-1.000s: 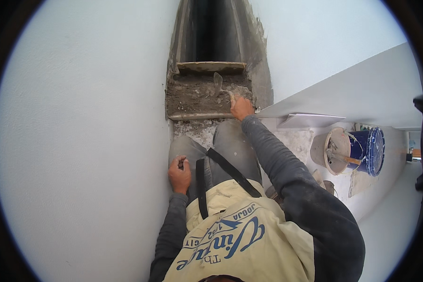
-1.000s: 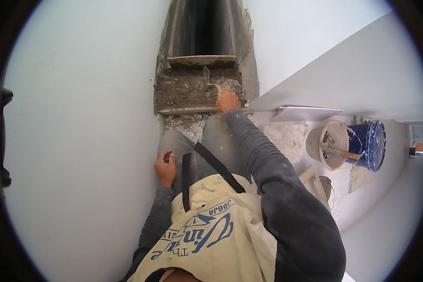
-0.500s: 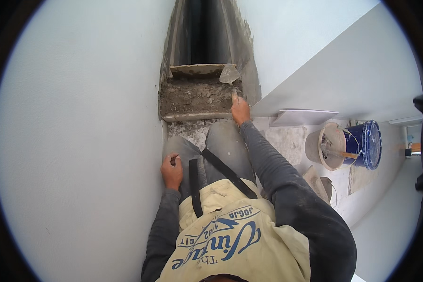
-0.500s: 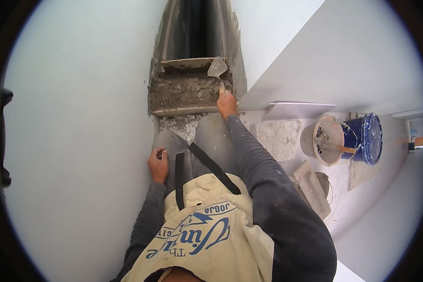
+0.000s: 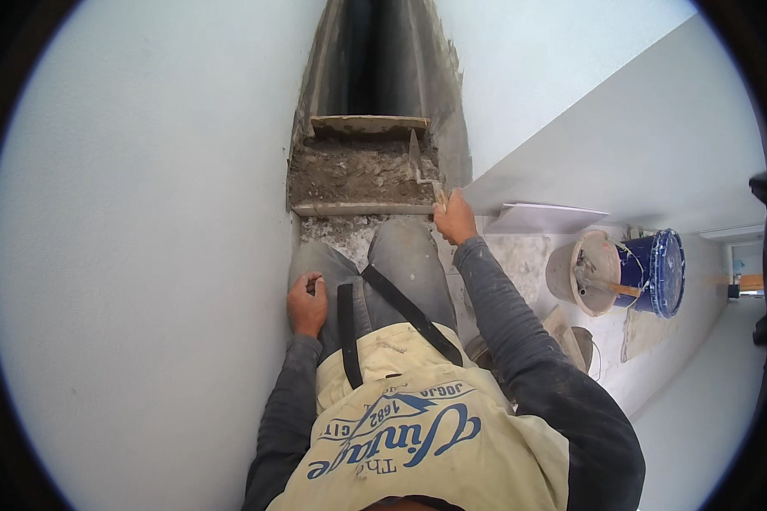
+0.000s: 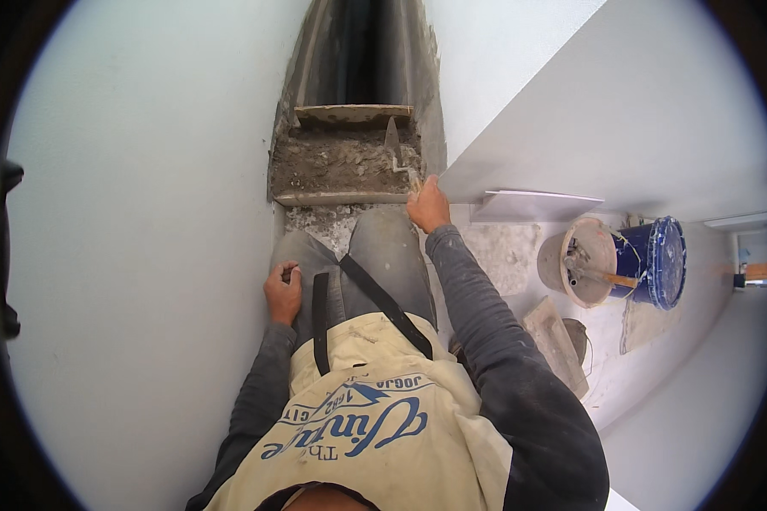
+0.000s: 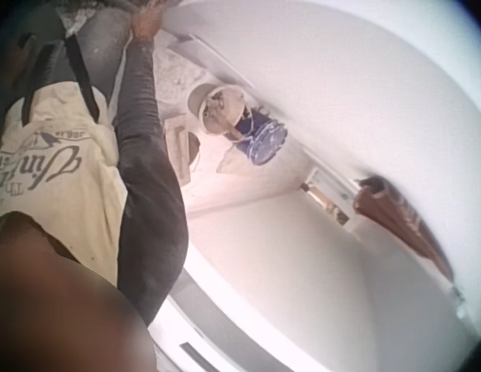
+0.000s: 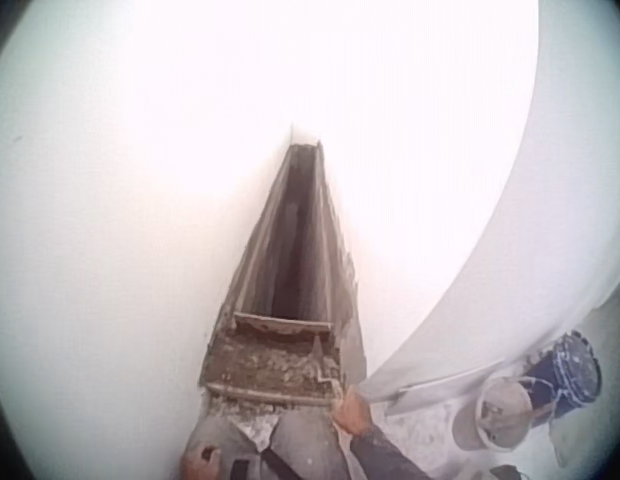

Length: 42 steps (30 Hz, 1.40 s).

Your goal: The person scoops cement from a bucket with a trowel and applies it to a vertical wall section, smoothing the surface. They repeatedly transfer material from the bucket to the wall and level it with the trowel.

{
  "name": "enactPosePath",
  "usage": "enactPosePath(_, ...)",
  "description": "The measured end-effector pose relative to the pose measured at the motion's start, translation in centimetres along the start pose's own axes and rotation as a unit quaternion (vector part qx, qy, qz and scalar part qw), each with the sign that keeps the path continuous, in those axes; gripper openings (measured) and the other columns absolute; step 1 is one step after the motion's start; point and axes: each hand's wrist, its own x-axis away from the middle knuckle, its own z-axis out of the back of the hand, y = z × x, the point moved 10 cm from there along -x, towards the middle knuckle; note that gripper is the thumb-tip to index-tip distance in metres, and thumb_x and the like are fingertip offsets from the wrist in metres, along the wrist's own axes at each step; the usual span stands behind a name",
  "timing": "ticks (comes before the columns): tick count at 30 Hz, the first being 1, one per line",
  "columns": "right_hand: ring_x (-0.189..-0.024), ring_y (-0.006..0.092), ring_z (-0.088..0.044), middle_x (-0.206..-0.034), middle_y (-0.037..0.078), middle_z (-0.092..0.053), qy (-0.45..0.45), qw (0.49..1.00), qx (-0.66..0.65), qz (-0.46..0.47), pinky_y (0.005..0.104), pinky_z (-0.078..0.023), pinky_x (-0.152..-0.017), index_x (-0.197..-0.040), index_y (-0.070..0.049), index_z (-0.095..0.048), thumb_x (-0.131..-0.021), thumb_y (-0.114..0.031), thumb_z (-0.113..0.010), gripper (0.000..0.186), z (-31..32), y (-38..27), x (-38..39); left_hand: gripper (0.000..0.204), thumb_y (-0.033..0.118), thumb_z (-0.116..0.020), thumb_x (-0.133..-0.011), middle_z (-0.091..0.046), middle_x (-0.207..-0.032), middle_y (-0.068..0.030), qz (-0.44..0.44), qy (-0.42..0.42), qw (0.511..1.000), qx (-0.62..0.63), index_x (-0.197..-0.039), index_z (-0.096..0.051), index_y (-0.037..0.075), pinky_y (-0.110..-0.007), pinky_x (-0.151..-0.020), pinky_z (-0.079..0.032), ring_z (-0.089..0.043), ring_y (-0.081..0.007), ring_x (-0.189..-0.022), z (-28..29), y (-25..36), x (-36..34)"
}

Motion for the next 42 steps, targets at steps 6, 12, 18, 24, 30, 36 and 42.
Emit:
enactPosePath(6,-0.106,0.0436,-0.067,-0.113,0.028,-0.068,0.041,0.981,0.186,0.048,0.0489,-0.055,-0.092,-0.120,0.007,-0.060,-0.094,-0.014,-0.055,0.035,-1.8,-6.0,-6.6,0.018,0.011,-0.065,-0.091,-0.074,-0.092,-0.0142,-0.023,0.012,1.000,-0.012,-0.102,-0.070,-0.002,-0.034,-0.078,-0.056,-0.072,-0.0228,-0.082,0.5,0.3,0.1)
enactPosePath(12,-0.101,0.0411,-0.070,-0.111,0.027,-0.070,-0.148,0.915,0.327,0.184,0.0493,-0.057,-0.088,-0.114,0.002,-0.069,-0.092,-0.010,-0.052,0.031,-3.0,-6.1,-2.4,0.019,0.011,-0.065,-0.092,-0.073,-0.093,-0.0137,0.043,0.032,0.999,-0.013,-0.105,-0.070,-0.001,-0.034,-0.076,-0.056,-0.071,-0.0220,-0.083,0.4,-0.1,-0.2)
enactPosePath(18,-0.091,0.0474,-0.067,-0.095,0.030,-0.067,0.008,0.972,0.151,0.179,0.0550,-0.054,-0.081,-0.118,0.004,-0.056,-0.084,-0.008,-0.061,0.037,7.2,-1.8,11.9,0.018,0.017,-0.072,-0.092,-0.067,-0.084,-0.0052,0.033,0.048,0.997,0.041,-0.095,-0.066,0.000,-0.030,-0.067,-0.052,-0.063,-0.0130,-0.072,-1.1,0.2,-3.4)
enactPosePath(24,-0.094,0.0474,-0.065,-0.099,0.026,-0.068,0.064,0.986,-0.150,0.021,0.0496,-0.051,-0.081,-0.125,-0.001,-0.051,-0.087,-0.019,-0.068,0.046,12.3,10.5,27.2,0.033,0.031,-0.071,-0.096,-0.064,-0.076,-0.0045,-0.005,0.031,0.997,0.066,-0.093,-0.070,-0.003,-0.028,-0.063,-0.050,-0.059,-0.0116,-0.070,-3.5,4.0,-6.8)
enactPosePath(30,-0.097,0.0344,-0.071,-0.105,0.026,-0.071,0.159,0.968,-0.087,-0.171,0.0404,-0.053,-0.087,-0.116,0.007,-0.065,-0.093,-0.020,-0.071,0.037,23.0,21.8,39.4,0.028,0.015,-0.064,-0.098,-0.070,-0.104,-0.0086,-0.118,-0.061,0.990,-0.037,-0.118,-0.069,-0.003,-0.028,-0.083,-0.051,-0.063,-0.0140,-0.093,-9.6,14.3,-6.9)
enactPosePath(36,-0.082,0.0369,-0.067,-0.088,0.021,-0.068,-0.011,0.975,-0.046,-0.216,0.0448,-0.052,-0.078,-0.110,0.001,-0.066,-0.085,-0.016,-0.071,0.031,20.7,25.4,45.0,0.025,0.010,-0.063,-0.096,-0.073,-0.109,-0.0124,-0.283,-0.316,0.905,-0.016,-0.116,-0.070,-0.003,-0.030,-0.086,-0.053,-0.067,-0.0165,-0.096,-23.7,23.6,4.8)
enactPosePath(42,-0.092,0.0460,-0.068,-0.097,0.028,-0.069,-0.056,0.971,0.080,-0.217,0.0528,-0.054,-0.084,-0.100,0.004,-0.068,-0.078,-0.011,-0.061,0.028,10.5,28.6,42.2,0.042,0.018,-0.067,-0.087,-0.070,-0.113,-0.0270,-0.318,-0.596,0.714,-0.183,-0.122,-0.065,-0.006,-0.043,-0.096,-0.051,-0.067,-0.0417,-0.108,-37.4,17.4,22.1)
